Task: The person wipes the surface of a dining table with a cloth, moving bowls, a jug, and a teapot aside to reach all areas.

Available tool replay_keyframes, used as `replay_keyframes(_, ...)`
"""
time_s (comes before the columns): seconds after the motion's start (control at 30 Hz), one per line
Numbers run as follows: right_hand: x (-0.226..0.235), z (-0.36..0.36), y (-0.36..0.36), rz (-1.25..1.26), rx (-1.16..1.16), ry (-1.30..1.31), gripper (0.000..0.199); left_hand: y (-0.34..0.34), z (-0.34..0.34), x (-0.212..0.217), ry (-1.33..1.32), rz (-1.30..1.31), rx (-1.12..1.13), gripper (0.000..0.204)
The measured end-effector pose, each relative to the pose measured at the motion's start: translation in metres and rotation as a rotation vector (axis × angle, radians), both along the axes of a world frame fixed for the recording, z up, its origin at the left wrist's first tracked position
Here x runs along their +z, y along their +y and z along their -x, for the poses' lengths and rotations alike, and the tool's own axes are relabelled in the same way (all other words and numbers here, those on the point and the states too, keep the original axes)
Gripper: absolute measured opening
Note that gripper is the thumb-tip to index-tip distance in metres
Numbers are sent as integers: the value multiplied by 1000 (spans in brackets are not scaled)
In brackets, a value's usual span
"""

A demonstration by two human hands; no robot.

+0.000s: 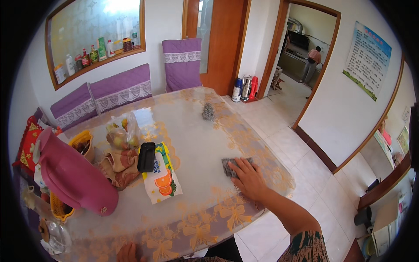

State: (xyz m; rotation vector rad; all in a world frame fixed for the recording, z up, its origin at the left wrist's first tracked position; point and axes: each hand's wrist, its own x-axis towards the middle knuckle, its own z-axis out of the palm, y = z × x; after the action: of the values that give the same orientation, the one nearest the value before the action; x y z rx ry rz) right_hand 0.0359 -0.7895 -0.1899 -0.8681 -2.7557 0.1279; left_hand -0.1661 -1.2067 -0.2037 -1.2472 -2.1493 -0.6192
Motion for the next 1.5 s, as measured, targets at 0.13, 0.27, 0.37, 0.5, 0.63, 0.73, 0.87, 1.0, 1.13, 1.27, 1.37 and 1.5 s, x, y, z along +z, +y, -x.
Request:
replay_keyframes(0.13, -8, 43, 68, -13, -68, 8, 53, 4, -2, -4, 51, -13, 54, 47)
replay_keyframes(0.27, -8, 82, 118, 9, -178, -47, 54, -3, 4, -5, 56, 49, 32, 48)
replay_keyframes(0.37, -11, 99, 148, 10, -247, -36, 54, 0, 1, -2, 43, 55, 64, 50)
replay_keyframes(0.5, -6, 113, 164, 36, -443, -44, 56, 3, -3, 0, 48, 36, 111, 51)
replay_keyframes(0.63, -11, 109, 171, 70, -537, -12, 57, 4, -1, -1, 65, 42, 105, 53)
replay_keyframes(0.73, -8, 91, 167, 89, -555, 5, 58, 2, 1, -5, 68, 20, 99, 53)
replay_keyframes(0.87, -9, 64, 148, 72, -571, -4, 60, 5, 1, -6, 73, -11, 90, 51)
replay_keyframes(1.0, -1, 56, 133, 92, -609, -28, 62, 5, 0, 1, 61, 0, 65, 50)
replay_keyframes(1.13, 1, 82, 116, 78, -588, -77, 62, 4, 0, -2, 101, 3, 58, 50)
replay_keyframes(1.27, -15, 153, 71, -8, -298, -53, 60, -1, 3, -5, 92, 4, 38, 47)
replay_keyframes(1.37, -16, 200, 39, -27, -53, 11, 56, -3, 5, -3, 103, 27, 37, 46)
replay_keyframes(1.5, -19, 210, 41, -36, 101, 80, 54, 1, 3, 0, 121, 21, 46, 44)
